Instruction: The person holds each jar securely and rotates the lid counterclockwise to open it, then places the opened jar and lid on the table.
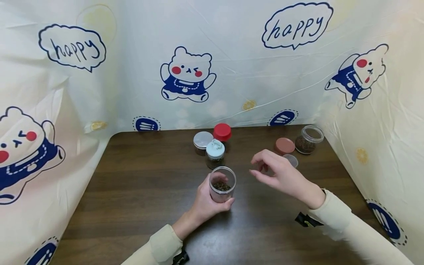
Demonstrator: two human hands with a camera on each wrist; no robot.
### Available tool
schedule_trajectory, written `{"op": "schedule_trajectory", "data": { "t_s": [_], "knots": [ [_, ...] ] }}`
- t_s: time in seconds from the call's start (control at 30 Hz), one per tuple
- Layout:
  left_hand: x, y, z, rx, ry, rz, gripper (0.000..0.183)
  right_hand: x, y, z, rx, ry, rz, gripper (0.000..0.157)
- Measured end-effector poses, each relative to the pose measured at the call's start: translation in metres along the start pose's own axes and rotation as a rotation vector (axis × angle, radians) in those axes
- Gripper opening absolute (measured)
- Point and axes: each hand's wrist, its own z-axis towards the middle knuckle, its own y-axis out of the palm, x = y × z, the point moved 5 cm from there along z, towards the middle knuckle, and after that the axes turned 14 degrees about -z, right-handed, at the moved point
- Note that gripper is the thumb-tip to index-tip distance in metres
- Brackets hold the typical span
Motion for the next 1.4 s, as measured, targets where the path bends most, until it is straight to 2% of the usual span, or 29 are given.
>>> {"op": "schedule_trajectory", "data": {
  "t_s": [0.17,0.37,0.47,0.73,0.93,1.23,1.4],
  "knots": [
    [0.002,0.001,0.0,-0.007,0.026,0.006,0.067,-0.018,0.007,0.01,-0.052,-0.052,0.089,0.029],
    [0.002,0.003,0.001,-0.02,0.03,-0.005,0.069,-0.029,0.02,0.017,-0.137,-0.039,0.174,0.058],
    [0.003,0.004,0.001,-0.021,0.041,0.002,0.07,-0.032,0.024,0.018,-0.16,-0.033,0.207,0.064],
    [0.005,0.005,0.002,-0.036,0.08,0.046,0.073,-0.036,0.031,0.019,-0.176,-0.018,0.259,0.065],
    [0.007,0.006,0.001,-0.059,0.089,0.042,0.078,-0.037,0.031,0.02,-0.169,-0.03,0.264,0.062],
    [0.001,0.006,-0.004,-0.13,0.003,-0.025,0.089,-0.037,0.032,0.017,-0.163,-0.027,0.271,0.057],
    [-0.001,0.006,-0.003,-0.161,-0.003,-0.058,0.084,-0.037,0.032,0.014,-0.143,-0.035,0.27,0.056]
  ]
}}
